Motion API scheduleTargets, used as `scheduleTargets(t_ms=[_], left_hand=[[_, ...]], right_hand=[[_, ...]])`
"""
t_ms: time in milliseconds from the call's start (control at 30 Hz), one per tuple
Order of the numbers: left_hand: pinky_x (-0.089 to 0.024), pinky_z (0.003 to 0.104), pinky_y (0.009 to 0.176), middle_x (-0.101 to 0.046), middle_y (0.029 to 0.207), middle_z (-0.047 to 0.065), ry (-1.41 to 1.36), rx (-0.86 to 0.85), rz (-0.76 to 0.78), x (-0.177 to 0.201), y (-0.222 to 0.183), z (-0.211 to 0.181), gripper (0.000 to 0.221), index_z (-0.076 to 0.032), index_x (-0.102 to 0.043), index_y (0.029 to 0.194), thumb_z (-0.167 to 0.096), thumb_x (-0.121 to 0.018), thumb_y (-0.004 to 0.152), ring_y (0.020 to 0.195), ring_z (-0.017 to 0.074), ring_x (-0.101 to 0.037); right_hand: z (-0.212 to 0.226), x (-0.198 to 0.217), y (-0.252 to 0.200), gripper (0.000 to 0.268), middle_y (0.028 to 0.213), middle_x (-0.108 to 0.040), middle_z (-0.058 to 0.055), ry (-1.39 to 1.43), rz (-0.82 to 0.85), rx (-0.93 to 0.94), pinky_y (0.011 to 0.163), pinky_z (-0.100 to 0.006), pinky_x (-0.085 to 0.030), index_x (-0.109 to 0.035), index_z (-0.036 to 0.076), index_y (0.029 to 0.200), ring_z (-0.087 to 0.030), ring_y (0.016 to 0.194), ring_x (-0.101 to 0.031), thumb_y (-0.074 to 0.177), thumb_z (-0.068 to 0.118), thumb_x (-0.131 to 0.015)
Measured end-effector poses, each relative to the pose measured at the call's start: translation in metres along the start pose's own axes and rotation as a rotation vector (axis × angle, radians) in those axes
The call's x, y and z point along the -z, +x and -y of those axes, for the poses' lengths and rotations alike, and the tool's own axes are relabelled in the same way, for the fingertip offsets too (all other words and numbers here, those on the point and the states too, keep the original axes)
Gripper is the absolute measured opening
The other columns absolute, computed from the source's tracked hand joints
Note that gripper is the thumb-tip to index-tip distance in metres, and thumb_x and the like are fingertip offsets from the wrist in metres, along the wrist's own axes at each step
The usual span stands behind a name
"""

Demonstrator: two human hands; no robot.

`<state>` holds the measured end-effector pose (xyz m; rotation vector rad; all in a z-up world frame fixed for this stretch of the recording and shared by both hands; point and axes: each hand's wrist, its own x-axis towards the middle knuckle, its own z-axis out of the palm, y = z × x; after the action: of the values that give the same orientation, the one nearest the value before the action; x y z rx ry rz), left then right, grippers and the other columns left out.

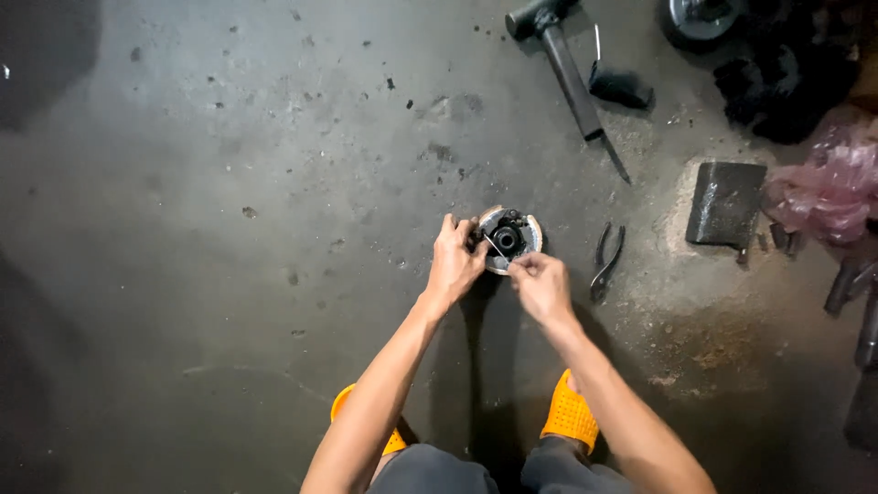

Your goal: Assembling the internal components of a motorcycle centrifugal clutch on the floor.

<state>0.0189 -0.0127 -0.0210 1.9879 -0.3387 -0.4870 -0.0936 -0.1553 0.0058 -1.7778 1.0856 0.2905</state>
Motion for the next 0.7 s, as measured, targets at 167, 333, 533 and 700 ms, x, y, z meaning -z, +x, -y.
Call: scheduleTargets(t_ms=[167, 333, 533, 700], left_hand=[[-0.058, 0.053, 0.072, -0.05, 0.096, 0.017, 0.013, 0.013, 0.005, 0.003, 0.001, -0.006, 0.037, 0.0, -0.067, 0.11, -0.013, -0.082, 0.079, 0.082, 0.0479, -0.066], [-0.058, 0.053, 0.073, -0.05, 0.096, 0.018, -0.017, 0.047, 0.032, 0.003, -0.002, -0.002, 0.044, 0.002, -0.067, 0.117, -0.012, -0.083, 0.078, 0.083, 0.0483, -0.066], [-0.058, 0.057, 0.073, -0.049, 0.098, 0.02, 0.018, 0.053, 0.069, 0.006, -0.005, -0.008, 0.051, 0.002, -0.064, 0.124, -0.01, -0.083, 0.078, 0.084, 0.0511, -0.065], [-0.059, 0.052, 0.073, -0.048, 0.099, 0.018, -0.009, 0.07, 0.03, 0.007, -0.006, -0.018, 0.039, 0.001, -0.064, 0.116, -0.007, -0.078, 0.08, 0.083, 0.0478, -0.066]], right_hand=[[0.077, 0.035, 0.002, 0.014, 0.079, -0.077, -0.017, -0.497, 0.096, 0.192, 0.067, -0.043, -0.059, -0.081, 0.008, 0.098, -0.035, 0.081, -0.077, 0.089, 0.014, -0.071], [0.029, 0.029, 0.005, 0.01, 0.068, -0.074, -0.014, -0.361, 0.104, 0.184, 0.061, -0.039, -0.056, -0.081, 0.013, 0.091, -0.03, 0.065, -0.074, 0.083, 0.019, -0.079], [0.014, -0.007, -0.012, 0.012, 0.057, -0.058, -0.004, 0.251, 0.074, -0.128, 0.037, -0.019, -0.036, -0.071, 0.0, 0.094, -0.007, 0.042, -0.047, 0.094, 0.011, -0.067], [-0.001, -0.015, 0.003, 0.008, 0.055, -0.065, -0.004, -0.06, 0.002, -0.053, 0.056, -0.031, -0.05, -0.077, 0.012, 0.085, -0.017, 0.055, -0.062, 0.088, 0.017, -0.072]])
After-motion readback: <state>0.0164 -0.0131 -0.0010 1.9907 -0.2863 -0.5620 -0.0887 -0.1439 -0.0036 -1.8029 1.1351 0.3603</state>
